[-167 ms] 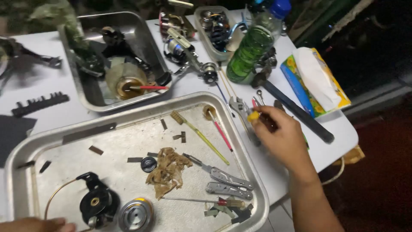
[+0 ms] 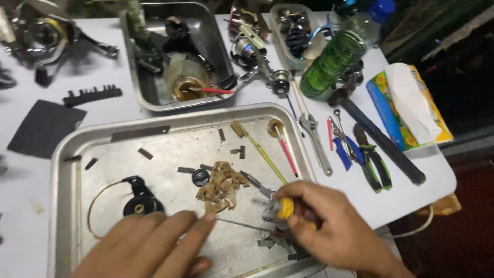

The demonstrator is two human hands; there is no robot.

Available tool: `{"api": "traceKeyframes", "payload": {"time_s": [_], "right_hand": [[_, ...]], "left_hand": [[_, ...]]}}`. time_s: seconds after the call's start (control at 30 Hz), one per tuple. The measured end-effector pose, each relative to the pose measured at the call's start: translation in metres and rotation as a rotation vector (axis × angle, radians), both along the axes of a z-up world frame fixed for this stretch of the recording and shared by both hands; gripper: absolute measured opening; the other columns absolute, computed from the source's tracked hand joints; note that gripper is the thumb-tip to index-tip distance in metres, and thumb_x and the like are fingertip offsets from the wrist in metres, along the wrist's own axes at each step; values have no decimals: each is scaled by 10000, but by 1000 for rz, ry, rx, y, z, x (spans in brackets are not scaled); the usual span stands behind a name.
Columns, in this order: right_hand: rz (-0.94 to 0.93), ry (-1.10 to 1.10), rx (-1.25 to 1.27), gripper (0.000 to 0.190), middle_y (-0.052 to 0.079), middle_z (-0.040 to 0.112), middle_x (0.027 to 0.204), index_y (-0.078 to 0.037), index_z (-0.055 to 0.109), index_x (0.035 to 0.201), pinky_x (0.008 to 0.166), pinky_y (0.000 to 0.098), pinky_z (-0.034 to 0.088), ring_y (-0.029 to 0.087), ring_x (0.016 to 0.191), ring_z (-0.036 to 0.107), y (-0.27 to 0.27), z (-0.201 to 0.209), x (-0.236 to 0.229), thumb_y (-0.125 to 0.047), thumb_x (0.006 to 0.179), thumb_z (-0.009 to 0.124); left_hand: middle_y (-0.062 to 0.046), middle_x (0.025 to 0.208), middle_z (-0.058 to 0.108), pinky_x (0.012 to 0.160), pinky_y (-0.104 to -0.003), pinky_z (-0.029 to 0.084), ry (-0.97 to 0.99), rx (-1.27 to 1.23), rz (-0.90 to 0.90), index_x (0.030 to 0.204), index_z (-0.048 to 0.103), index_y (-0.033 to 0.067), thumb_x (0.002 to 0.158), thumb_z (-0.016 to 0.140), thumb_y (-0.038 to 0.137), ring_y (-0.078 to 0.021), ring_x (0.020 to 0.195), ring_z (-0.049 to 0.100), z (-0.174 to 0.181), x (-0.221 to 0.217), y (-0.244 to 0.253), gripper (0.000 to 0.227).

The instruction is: Reassembling the internal components of a fishing reel on a workbench using various tools.

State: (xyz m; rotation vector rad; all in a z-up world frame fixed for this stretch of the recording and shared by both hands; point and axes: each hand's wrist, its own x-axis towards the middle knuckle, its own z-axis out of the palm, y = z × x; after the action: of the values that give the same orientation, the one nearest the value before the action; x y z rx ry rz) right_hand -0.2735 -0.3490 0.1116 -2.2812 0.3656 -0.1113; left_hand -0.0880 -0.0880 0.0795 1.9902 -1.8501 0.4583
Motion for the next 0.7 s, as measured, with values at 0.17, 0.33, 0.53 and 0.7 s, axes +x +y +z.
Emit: {"api": "traceKeyframes", "payload": {"time_s": [0.17,0.33,0.53,0.7], "right_hand": [[393,-148,95,399,94,652,866,-51,695,1230,624,324,500,193,721,648,40,7,18,-306,928,741],[400,-498,-189,159,72,649,747,-68,741,932,506,298,480,175,575,607,50,8,38,-225,918,721],[340,-544,-359,91,40,706,751,-83,733,859,512,249,519,132,582,649,28,8,51,-140,788,743],[122,-467,-305,184,54,766,805,-71,779,887,625,261,565,140,681,706,-4,-1,66,-235,842,710]], "left_hand": [[-42,904,600,574,-321,418,-209,-63,-94,1171,657,87,1110,478,403,-202,683,542,10,-17,-31,369],[-75,740,517,628,-431,434,369,-8,-248,801,509,95,1066,595,255,-308,643,526,13,-16,-25,321],[-89,715,494,625,-418,420,407,-84,-283,812,529,58,1047,555,191,-303,618,490,31,18,-13,272],[-48,770,685,659,-343,506,541,-207,-78,913,691,59,978,629,193,-227,689,647,33,56,-1,161]]}}
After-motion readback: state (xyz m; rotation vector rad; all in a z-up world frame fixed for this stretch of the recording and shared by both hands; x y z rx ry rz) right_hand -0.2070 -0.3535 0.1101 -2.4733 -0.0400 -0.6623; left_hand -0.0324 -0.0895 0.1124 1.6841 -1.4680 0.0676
